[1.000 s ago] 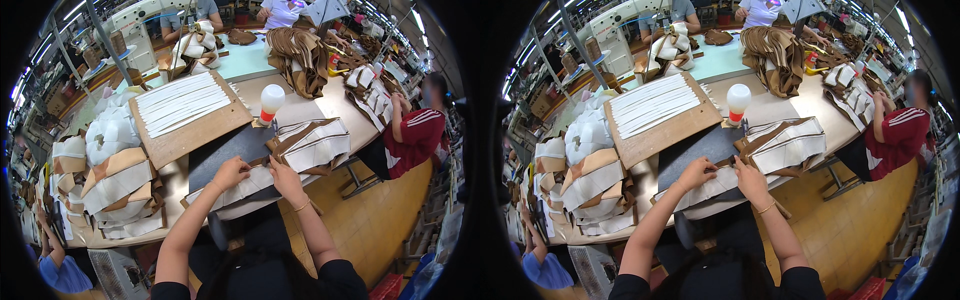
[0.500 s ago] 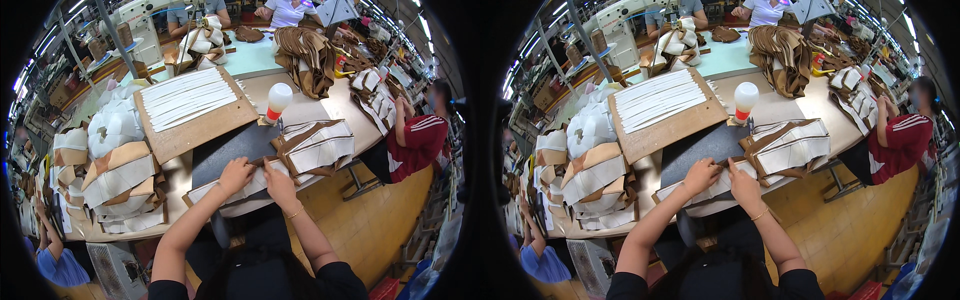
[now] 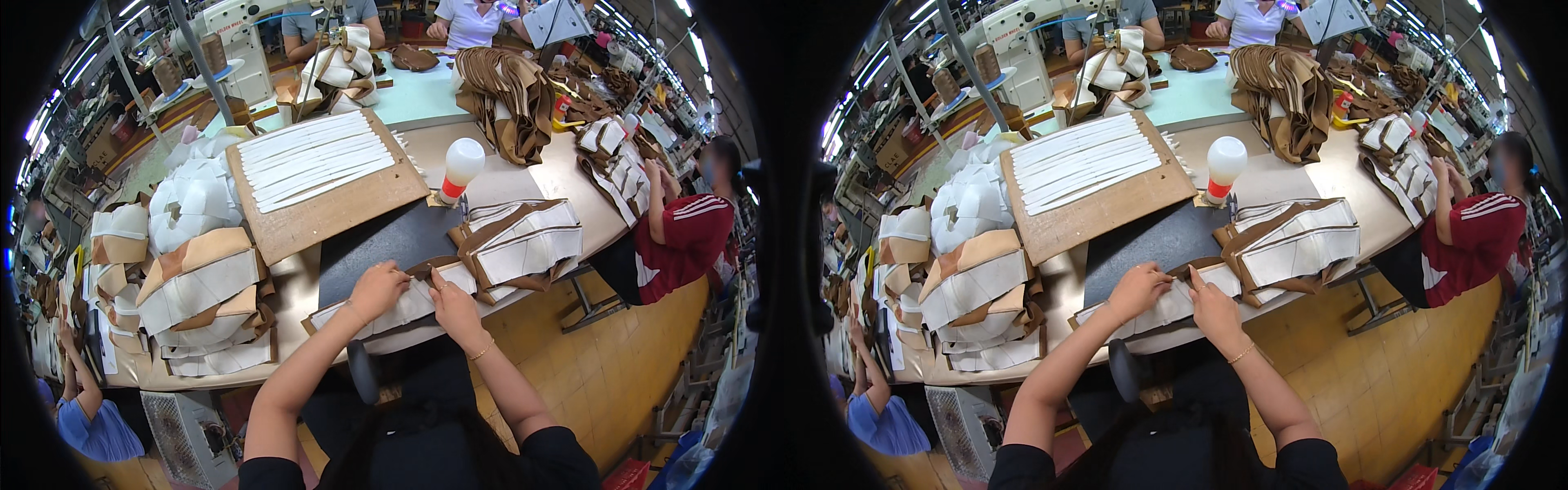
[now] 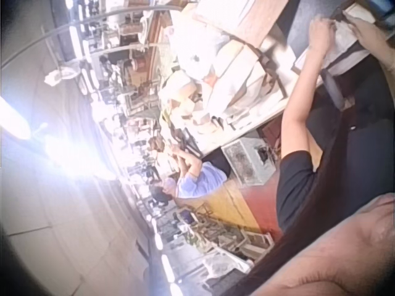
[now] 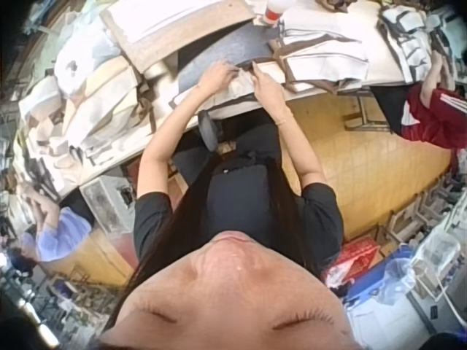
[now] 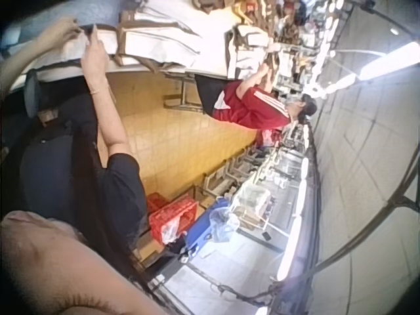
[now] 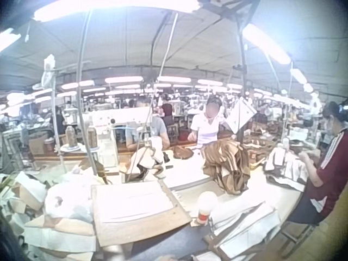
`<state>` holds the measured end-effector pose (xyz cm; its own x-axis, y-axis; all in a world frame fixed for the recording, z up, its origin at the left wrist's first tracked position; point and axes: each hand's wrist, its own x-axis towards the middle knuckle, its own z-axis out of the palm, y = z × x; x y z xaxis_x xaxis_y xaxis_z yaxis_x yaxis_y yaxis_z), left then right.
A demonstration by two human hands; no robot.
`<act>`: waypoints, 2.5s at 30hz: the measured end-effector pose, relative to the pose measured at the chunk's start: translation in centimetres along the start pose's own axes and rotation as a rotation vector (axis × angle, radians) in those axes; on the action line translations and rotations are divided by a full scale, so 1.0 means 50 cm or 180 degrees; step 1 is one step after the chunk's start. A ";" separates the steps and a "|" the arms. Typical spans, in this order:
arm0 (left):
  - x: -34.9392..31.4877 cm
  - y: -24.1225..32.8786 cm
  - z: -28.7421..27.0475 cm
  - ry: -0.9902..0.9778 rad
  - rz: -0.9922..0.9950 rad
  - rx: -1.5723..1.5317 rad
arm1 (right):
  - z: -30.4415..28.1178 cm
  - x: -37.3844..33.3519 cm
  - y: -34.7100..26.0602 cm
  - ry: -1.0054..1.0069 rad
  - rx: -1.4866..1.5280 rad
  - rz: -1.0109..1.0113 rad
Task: The person repeatedly picks up a white fabric piece and a brown leather strip, aligns them on a curved black board, and presses the edges together. They then place the assembled piece into a nearby basket and repeat the process with new pieces from the table.
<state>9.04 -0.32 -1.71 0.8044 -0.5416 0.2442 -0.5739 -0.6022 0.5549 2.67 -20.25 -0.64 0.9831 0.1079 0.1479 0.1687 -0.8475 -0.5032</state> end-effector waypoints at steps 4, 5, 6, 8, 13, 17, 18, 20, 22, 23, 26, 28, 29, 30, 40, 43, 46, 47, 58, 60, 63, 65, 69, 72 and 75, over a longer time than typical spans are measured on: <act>0.002 -0.022 -0.058 -0.0817 -0.1061 -0.1284 | -0.028 0.006 -0.016 -0.0212 -0.0162 -0.0053; 0.001 -0.023 -0.053 -0.0736 -0.0794 -0.0984 | -0.032 0.010 -0.016 -0.0216 -0.0210 -0.0112; -0.002 -0.025 -0.041 -0.0653 -0.0529 -0.0683 | -0.035 0.014 -0.016 -0.0220 -0.0257 -0.0173; -0.018 -0.015 -0.028 -0.0424 -0.0213 -0.0158 | -0.034 0.021 -0.032 0.0477 0.0222 -0.0380; -0.036 0.003 -0.013 -0.0086 0.0085 0.0690 | -0.025 0.009 -0.049 0.0282 0.0083 -0.0376; -0.056 0.017 -0.002 0.0221 0.0156 0.1054 | -0.032 0.011 -0.059 0.0308 0.0269 -0.0405; -0.061 0.020 0.003 0.0258 0.0120 0.1116 | -0.034 0.006 -0.070 0.0579 0.0476 -0.0404; -0.061 0.026 0.001 0.0342 0.0092 0.1275 | -0.027 -0.001 -0.070 0.0126 0.0146 -0.0180; -0.062 0.011 0.000 0.0391 -0.0416 0.0467 | -0.009 -0.002 -0.058 -0.0214 0.0097 -0.0146; -0.062 0.002 -0.005 0.0423 -0.0655 0.0061 | -0.007 -0.001 -0.048 -0.0237 0.0055 -0.0151; -0.072 -0.025 -0.035 -0.0068 -0.0838 -0.0850 | -0.012 0.001 -0.046 -0.0283 -0.0068 -0.0189; -0.078 -0.008 -0.032 0.0091 -0.0420 -0.0109 | -0.029 0.016 -0.056 -0.0229 -0.0160 -0.0307; -0.081 -0.001 -0.030 0.0172 -0.0219 0.0272 | -0.030 0.019 -0.067 0.0079 0.0072 -0.0372; -0.082 0.000 -0.026 0.0231 -0.0130 0.0484 | -0.029 0.022 -0.080 0.0387 0.0306 -0.0433; -0.112 0.014 -0.007 0.0543 0.0314 0.1581 | -0.019 0.018 -0.100 -0.0048 0.0177 -0.0345; -0.108 0.007 -0.007 0.0550 -0.0170 0.0998 | -0.006 0.010 -0.097 -0.0541 -0.0135 -0.0136; -0.106 -0.012 -0.029 0.0369 -0.0527 0.0267 | -0.010 0.018 -0.085 -0.0636 -0.0151 -0.0271; -0.107 -0.014 -0.036 0.0292 -0.0592 0.0056 | -0.015 0.024 -0.087 -0.0521 -0.0117 -0.0356; -0.134 -0.012 -0.047 0.0310 -0.0626 0.0219 | -0.016 0.018 -0.115 -0.0711 0.0100 -0.0239; -0.139 -0.011 -0.049 0.0300 -0.0567 0.0310 | -0.011 0.021 -0.118 -0.0189 0.0338 -0.0533; -0.147 0.009 -0.046 0.0333 -0.0299 0.0798 | -0.010 0.014 -0.151 0.0262 0.0740 -0.0539; -0.143 0.012 -0.043 0.0314 -0.0242 0.0903 | 0.010 0.009 -0.126 -0.0437 0.0235 -0.0457; -0.138 -0.020 -0.027 0.0618 -0.0395 0.0022 | -0.015 0.023 -0.121 -0.0477 0.0062 -0.0497; -0.090 -0.023 -0.008 0.0808 -0.0439 -0.0208 | -0.025 0.042 -0.130 0.0667 0.0778 -0.0679; -0.069 -0.045 -0.001 0.0584 -0.0458 -0.0080 | -0.010 0.048 -0.128 0.0368 0.0414 -0.0321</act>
<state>7.54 2.92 -3.75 0.8934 -0.3342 0.3003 -0.4492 -0.6495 0.6135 3.93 -14.84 3.36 0.9473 0.1220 0.2962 0.2810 -0.7604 -0.5855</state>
